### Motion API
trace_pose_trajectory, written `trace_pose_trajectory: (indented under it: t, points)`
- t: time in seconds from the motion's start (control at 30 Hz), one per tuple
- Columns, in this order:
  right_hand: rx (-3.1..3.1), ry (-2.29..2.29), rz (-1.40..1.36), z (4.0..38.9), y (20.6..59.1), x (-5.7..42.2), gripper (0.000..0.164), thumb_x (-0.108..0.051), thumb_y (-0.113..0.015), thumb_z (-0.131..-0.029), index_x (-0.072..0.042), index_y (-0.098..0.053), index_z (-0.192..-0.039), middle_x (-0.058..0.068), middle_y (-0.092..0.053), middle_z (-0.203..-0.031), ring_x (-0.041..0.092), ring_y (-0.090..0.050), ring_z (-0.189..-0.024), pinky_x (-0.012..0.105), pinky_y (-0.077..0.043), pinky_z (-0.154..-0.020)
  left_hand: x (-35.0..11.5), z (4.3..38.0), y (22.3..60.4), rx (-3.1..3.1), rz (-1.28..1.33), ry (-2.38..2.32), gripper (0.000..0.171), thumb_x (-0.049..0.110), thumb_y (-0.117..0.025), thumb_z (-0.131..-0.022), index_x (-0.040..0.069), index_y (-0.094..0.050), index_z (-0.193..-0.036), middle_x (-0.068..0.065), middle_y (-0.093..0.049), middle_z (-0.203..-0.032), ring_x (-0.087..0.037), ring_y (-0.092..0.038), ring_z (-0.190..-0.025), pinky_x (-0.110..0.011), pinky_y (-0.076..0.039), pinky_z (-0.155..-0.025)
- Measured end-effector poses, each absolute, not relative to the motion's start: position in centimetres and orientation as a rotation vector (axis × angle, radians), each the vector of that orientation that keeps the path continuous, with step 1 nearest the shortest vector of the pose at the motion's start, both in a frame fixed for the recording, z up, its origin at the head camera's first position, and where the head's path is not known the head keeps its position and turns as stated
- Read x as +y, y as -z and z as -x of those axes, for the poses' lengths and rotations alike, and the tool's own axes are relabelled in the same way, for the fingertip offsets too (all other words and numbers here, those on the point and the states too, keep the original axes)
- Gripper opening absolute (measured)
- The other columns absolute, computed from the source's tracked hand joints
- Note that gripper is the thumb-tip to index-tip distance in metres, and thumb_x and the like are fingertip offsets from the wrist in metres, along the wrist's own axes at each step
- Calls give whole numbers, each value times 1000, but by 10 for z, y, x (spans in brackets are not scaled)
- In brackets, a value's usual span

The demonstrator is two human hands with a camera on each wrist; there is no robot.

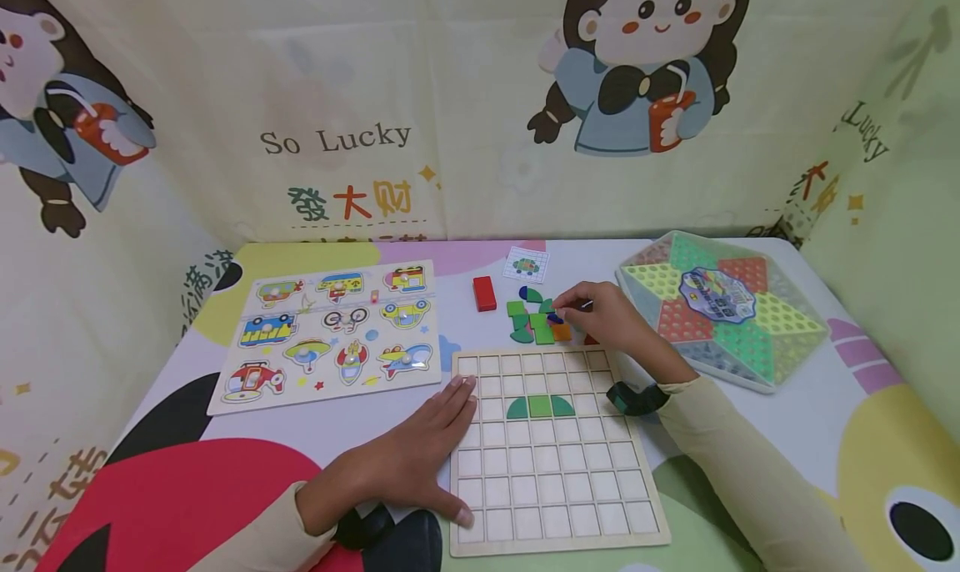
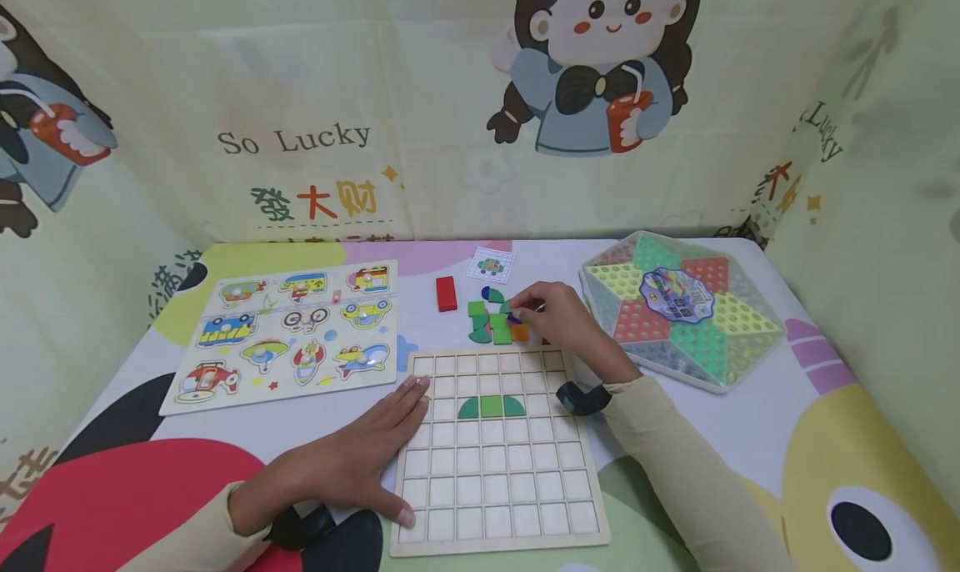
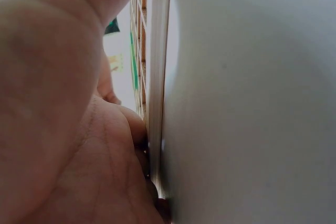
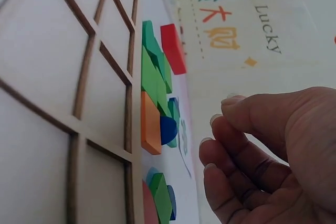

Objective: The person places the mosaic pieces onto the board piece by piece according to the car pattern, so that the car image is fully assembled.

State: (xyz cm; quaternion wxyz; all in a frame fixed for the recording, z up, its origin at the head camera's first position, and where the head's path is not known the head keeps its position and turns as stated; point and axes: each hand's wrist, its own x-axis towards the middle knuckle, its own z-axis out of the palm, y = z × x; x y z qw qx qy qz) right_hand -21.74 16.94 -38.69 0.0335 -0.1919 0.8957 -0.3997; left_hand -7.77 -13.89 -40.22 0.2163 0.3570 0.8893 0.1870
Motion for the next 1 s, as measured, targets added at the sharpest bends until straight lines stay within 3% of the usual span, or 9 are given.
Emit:
trace_pose_trajectory:
  t: [0.3,1.0]
  points:
    - [2764,1194,467,231,387,166,14,-8,-65,-93,-2,-73,-104,9,-70,-101,25,-62,-89,34,-52,-73,-139,77,402,2458,-980,-523,125,73,-70,-67,8,-12,-157,-1,10,-163,-21,13,-146,-48,-7,-116]
    - [2750,1163,423,248,402,160,17,-8,-66,-93,-2,-71,-108,11,-69,-102,26,-61,-92,40,-51,-83,-139,77,401,2453,-982,-525,124,74,-68,-68,8,-11,-157,-1,10,-163,-20,14,-146,-48,-8,-116]
